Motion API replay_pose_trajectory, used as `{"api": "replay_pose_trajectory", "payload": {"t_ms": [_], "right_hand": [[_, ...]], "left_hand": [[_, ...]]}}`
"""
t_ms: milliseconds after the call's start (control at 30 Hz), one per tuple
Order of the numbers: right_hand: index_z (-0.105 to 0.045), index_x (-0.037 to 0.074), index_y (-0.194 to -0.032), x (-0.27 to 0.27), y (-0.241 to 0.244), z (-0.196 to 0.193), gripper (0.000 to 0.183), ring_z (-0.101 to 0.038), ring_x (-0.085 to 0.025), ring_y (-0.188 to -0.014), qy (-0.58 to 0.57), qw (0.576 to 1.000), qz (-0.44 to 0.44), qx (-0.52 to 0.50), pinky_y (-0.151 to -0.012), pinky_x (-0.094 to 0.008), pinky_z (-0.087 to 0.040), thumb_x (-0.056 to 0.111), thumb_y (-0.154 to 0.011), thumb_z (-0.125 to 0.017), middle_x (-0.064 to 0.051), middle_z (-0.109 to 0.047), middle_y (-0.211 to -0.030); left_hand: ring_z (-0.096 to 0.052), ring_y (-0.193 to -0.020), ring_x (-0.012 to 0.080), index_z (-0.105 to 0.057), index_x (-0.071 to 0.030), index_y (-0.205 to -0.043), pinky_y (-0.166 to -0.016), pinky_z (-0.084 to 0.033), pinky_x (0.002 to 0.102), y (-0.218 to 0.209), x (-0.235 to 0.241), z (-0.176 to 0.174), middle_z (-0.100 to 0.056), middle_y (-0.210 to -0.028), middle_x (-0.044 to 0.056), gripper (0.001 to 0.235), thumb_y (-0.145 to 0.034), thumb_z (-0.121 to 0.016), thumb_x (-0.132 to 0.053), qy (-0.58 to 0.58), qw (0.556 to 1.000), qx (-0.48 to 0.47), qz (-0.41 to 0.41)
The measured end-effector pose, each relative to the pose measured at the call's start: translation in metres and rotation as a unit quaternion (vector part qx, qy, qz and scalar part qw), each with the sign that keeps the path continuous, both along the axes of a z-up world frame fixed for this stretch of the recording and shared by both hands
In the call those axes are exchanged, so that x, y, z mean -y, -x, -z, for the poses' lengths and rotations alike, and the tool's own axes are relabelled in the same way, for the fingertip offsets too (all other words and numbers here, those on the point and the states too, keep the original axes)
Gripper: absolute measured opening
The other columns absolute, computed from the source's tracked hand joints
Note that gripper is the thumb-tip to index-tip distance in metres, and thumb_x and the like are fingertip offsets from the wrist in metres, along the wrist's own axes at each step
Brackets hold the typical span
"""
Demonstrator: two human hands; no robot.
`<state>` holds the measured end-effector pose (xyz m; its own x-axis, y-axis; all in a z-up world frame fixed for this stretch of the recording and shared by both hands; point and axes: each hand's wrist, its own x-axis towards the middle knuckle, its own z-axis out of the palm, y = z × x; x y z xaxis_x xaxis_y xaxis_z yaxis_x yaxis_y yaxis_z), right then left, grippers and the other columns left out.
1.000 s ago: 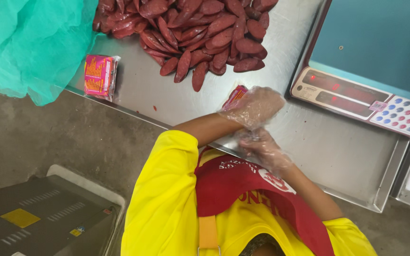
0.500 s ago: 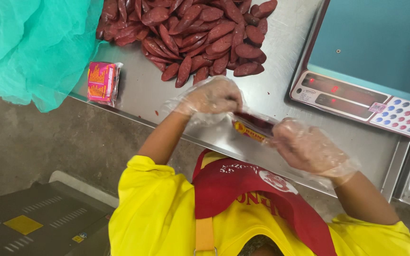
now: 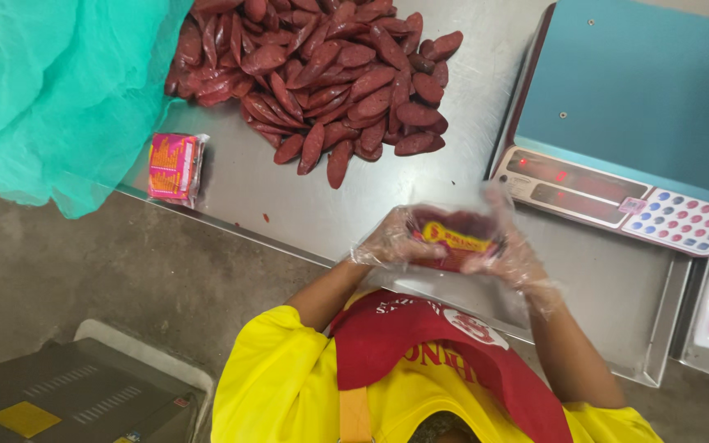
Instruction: The person places meat products onto a scale to weigh them and then puts the meat products into plastic bags.
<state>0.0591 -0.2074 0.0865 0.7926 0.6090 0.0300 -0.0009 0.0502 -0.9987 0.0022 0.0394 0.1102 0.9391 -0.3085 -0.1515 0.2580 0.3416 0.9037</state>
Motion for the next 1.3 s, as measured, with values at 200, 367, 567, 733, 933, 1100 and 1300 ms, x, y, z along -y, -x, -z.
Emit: {"api": "replay_pose_trajectory", "payload": {"t_ms": [200, 367, 567, 733, 933, 1100, 1300], "right_hand": [[-0.067, 0.008, -0.12, -0.007, 0.013, 0.034, 0.053, -0.067, -0.027, -0.117, -0.048, 0.991, 0.077, -0.099, -0.097, -0.038, -0.06, 0.02, -0.075, -0.091, -0.01, -0.065, -0.128], [-0.075, 0.007, -0.107, -0.004, 0.023, 0.028, 0.004, -0.06, -0.023, -0.1, 0.114, 0.947, 0.087, 0.286, -0.094, -0.03, -0.054, 0.009, -0.104, -0.073, -0.012, -0.059, -0.103], [-0.074, -0.005, -0.095, -0.016, -0.008, 0.03, 0.034, -0.05, -0.01, -0.064, 0.247, 0.959, 0.104, -0.097, -0.055, -0.032, -0.04, 0.026, -0.106, -0.068, 0.0, -0.063, -0.073], [-0.073, 0.001, -0.101, 0.008, -0.047, 0.064, 0.019, -0.053, -0.014, -0.062, 0.164, 0.986, -0.039, -0.01, -0.052, -0.031, -0.039, 0.019, -0.102, -0.065, -0.005, -0.064, -0.073], [-0.073, 0.005, -0.104, 0.012, -0.069, 0.073, 0.025, -0.064, -0.021, -0.071, 0.348, 0.828, -0.095, 0.429, -0.061, -0.033, -0.053, 0.005, -0.079, -0.07, -0.01, -0.068, -0.088], [-0.07, 0.007, -0.119, -0.007, -0.057, 0.033, 0.022, -0.058, -0.012, -0.068, -0.028, 0.955, 0.164, -0.246, -0.059, -0.026, -0.05, 0.021, -0.102, -0.074, -0.004, -0.068, -0.093], [-0.07, 0.005, -0.123, -0.07, -0.041, 0.016, 0.031, -0.062, -0.017, -0.082, 0.16, 0.977, 0.143, 0.003, -0.07, -0.032, -0.051, 0.024, -0.099, -0.074, -0.009, -0.068, -0.101]], "left_hand": [[-0.07, -0.109, 0.0307, -0.073, -0.014, -0.118, -0.099, -0.057, 0.04, -0.003, -0.008, 0.01, -0.072, -0.116, 0.014, 0.041, -0.079, -0.086, -0.011, -0.296, 0.868, 0.394, -0.067], [-0.072, -0.095, 0.029, -0.079, -0.023, -0.102, -0.089, -0.058, 0.042, 0.013, -0.002, 0.038, -0.076, -0.095, 0.01, 0.013, -0.09, -0.075, -0.024, -0.517, 0.786, 0.322, -0.108], [-0.075, -0.085, 0.0298, -0.081, -0.01, -0.089, -0.09, -0.055, 0.041, -0.019, -0.007, 0.018, -0.077, -0.082, 0.017, 0.049, -0.104, -0.056, -0.05, -0.53, 0.846, -0.04, -0.026], [-0.07, -0.094, 0.0343, -0.065, -0.005, -0.111, -0.088, -0.055, 0.048, 0.029, 0.033, -0.012, -0.072, -0.106, 0.016, 0.045, -0.087, -0.058, -0.042, -0.633, 0.6, 0.396, -0.286], [-0.07, -0.076, 0.0302, -0.062, -0.003, -0.134, -0.07, -0.057, 0.046, 0.022, 0.041, 0.002, -0.071, -0.088, 0.014, 0.05, -0.086, -0.057, -0.015, -0.694, 0.553, 0.441, -0.135], [-0.072, -0.089, 0.0329, -0.064, -0.005, -0.115, -0.08, -0.057, 0.047, -0.029, -0.011, -0.014, -0.074, -0.096, 0.014, 0.049, -0.089, -0.07, -0.046, -0.641, 0.737, 0.213, -0.032], [-0.072, -0.101, 0.0309, -0.054, -0.022, -0.143, -0.086, -0.056, 0.045, 0.026, -0.163, -0.049, -0.073, -0.112, 0.015, 0.096, -0.063, -0.072, -0.073, -0.493, 0.838, -0.166, -0.163]]}}
